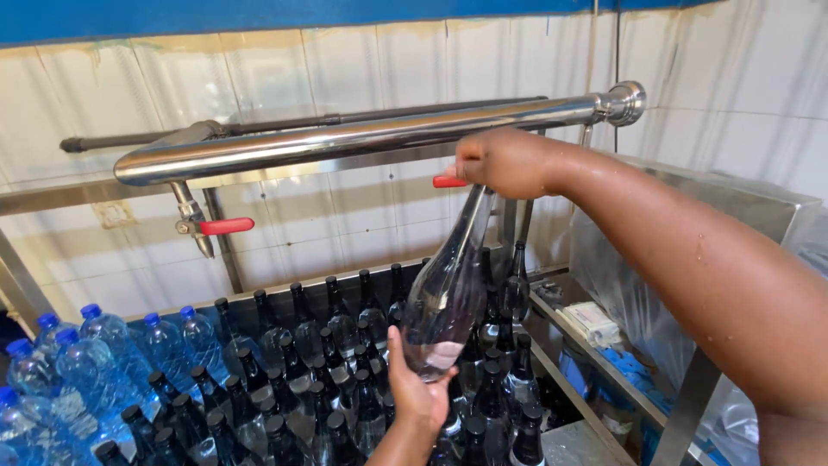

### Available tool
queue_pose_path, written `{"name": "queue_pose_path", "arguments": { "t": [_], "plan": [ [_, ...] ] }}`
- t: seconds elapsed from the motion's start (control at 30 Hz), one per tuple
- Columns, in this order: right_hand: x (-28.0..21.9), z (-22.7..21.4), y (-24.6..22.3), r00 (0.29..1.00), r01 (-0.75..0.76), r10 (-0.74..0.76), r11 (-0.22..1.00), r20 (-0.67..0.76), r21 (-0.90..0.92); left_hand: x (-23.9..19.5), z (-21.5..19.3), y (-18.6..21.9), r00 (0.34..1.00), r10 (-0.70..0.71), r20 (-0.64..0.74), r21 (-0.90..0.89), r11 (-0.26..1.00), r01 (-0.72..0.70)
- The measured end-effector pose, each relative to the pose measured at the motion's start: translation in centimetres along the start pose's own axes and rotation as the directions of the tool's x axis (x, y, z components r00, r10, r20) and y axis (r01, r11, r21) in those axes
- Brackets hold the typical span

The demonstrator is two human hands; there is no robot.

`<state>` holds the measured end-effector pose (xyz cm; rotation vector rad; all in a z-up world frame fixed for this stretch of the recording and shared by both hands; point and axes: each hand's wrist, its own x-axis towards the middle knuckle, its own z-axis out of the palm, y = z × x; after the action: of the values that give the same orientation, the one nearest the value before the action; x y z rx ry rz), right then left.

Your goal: Inspecting empty glass bottles for cleanliness and defects before placing them into a filling rack at a water production facility.

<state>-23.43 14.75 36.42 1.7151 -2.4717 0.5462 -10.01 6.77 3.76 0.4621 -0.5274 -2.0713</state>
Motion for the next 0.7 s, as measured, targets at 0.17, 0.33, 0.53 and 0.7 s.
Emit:
{"name": "queue_pose_path", "arguments": {
  "t": [0.17, 0.33, 0.53, 0.7],
  "plan": [
    [-0.4, 0.2, -1.9, 0.940, -0.026, -0.021, 0.991, 0.340, 0.133, 0.4, -2.5, 2.2, 0.992, -0.029, -0.124, 0.061, 0.997, 0.037],
    [-0.5, 2.7, -0.6, 0.943, 0.060, -0.169, 0.933, 0.285, 0.356, -1.3, -3.9, 1.9, 0.990, 0.070, -0.126, 0.052, 0.997, -0.064],
    [0.6, 7.4, 2.2, 0.992, -0.116, 0.067, 0.841, 0.110, 0.528, -1.5, -5.6, 2.9, 0.497, 0.864, 0.078, 0.283, 0.459, -0.842],
    [-1.7, 6.5, 4.3, 0.974, -0.145, -0.067, 0.556, 0.217, 0.819, 0.5, -6.7, 8.0, 0.166, 0.875, 0.456, 0.401, -0.036, -0.915]
  ]
}}
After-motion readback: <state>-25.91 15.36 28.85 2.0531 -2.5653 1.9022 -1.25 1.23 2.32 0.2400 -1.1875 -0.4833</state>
